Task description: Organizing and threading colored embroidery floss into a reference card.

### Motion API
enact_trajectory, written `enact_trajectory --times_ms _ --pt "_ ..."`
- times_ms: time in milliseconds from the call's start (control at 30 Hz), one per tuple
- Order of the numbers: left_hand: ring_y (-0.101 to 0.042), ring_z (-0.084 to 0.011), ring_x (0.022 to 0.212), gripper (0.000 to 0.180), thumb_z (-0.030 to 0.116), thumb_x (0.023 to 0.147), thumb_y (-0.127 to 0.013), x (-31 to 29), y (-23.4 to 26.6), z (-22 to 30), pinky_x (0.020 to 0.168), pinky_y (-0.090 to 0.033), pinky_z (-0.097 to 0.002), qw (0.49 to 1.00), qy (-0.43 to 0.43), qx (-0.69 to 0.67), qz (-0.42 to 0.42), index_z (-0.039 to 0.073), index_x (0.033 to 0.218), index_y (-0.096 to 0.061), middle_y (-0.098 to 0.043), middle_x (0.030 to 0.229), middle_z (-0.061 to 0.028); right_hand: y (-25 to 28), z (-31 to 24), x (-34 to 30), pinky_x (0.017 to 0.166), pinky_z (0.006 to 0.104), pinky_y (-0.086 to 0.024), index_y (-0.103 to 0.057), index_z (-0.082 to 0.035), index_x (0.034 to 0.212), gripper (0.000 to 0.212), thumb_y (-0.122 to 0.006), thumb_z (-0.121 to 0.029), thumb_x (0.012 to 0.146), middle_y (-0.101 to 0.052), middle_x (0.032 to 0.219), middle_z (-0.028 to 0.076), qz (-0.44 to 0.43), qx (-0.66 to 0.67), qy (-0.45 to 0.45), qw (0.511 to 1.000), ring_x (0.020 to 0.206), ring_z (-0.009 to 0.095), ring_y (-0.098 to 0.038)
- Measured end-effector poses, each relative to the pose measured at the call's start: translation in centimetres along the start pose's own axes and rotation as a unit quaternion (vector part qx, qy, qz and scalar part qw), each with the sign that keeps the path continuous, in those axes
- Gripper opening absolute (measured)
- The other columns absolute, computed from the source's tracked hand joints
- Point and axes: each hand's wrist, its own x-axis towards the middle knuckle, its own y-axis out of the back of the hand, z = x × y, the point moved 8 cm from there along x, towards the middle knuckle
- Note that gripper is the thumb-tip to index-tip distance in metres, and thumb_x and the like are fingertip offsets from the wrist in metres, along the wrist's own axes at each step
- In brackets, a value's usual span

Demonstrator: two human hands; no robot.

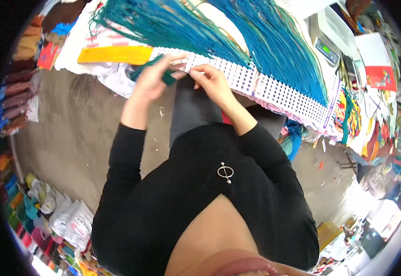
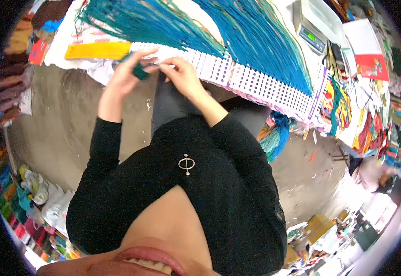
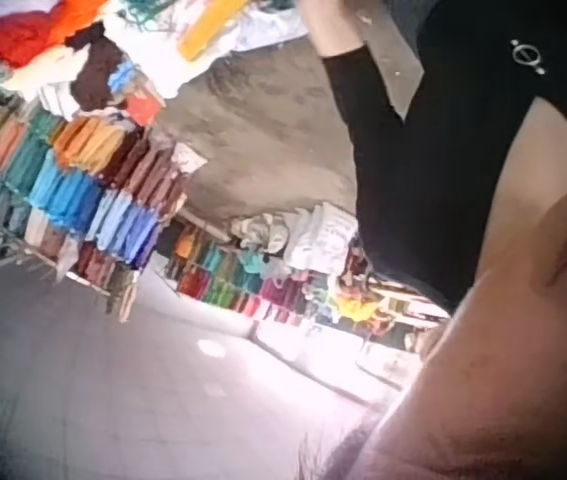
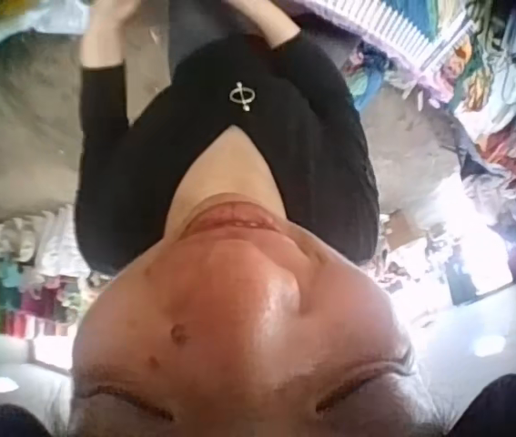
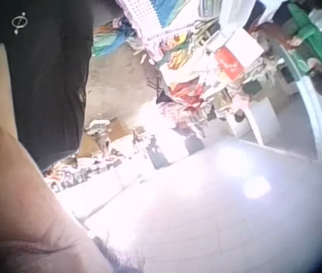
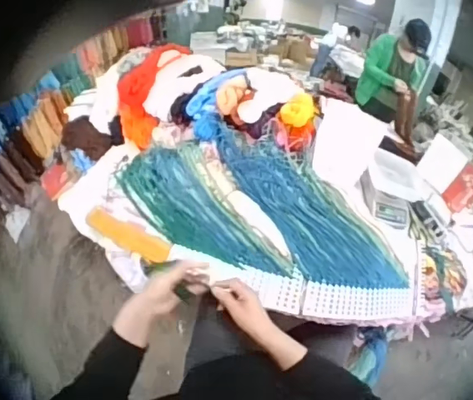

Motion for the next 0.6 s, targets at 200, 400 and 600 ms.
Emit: enact_trajectory --times_ms 200,400,600 --pt "-0.057 -0.0168 0.092 0.050 0.037 0.098 -0.032 1.1 -6.8 -2.1 0.070 -0.051 -0.0330 0.963 0.079 -0.178 -0.188 -0.002 0.127 -0.044 -0.055 0.117 -0.0116 0.8 -0.1 -1.0 0.053 0.0189 -0.036 -0.057 -0.003 0.089 0.014 -0.054 -0.017 0.091 -0.059 0.075 0.002 0.015 0.128 -0.079 0.989 0.059 0.006 -0.051" --pt "-0.058 -0.0206 0.097 0.052 0.039 0.097 -0.032 1.3 -8.5 -1.8 0.073 -0.052 -0.0342 0.950 0.088 -0.189 -0.232 -0.002 0.127 -0.044 -0.053 0.121 -0.0133 1.6 -1.4 -1.5 0.051 0.0181 -0.035 -0.056 -0.002 0.093 0.017 -0.055 -0.019 0.091 -0.056 0.076 0.000 0.037 0.179 -0.058 0.981 0.057 0.005 -0.048" --pt "-0.058 -0.0208 0.100 0.052 0.038 0.098 -0.032 1.5 -8.9 -2.4 0.078 -0.051 -0.0362 0.969 0.083 -0.153 -0.177 -0.001 0.128 -0.043 -0.053 0.120 -0.0124 2.4 -1.4 -1.7 0.052 0.0189 -0.035 -0.057 -0.005 0.087 0.011 -0.056 -0.016 0.089 -0.052 0.069 -0.003 0.057 0.133 -0.033 0.989 0.057 0.004 -0.044"
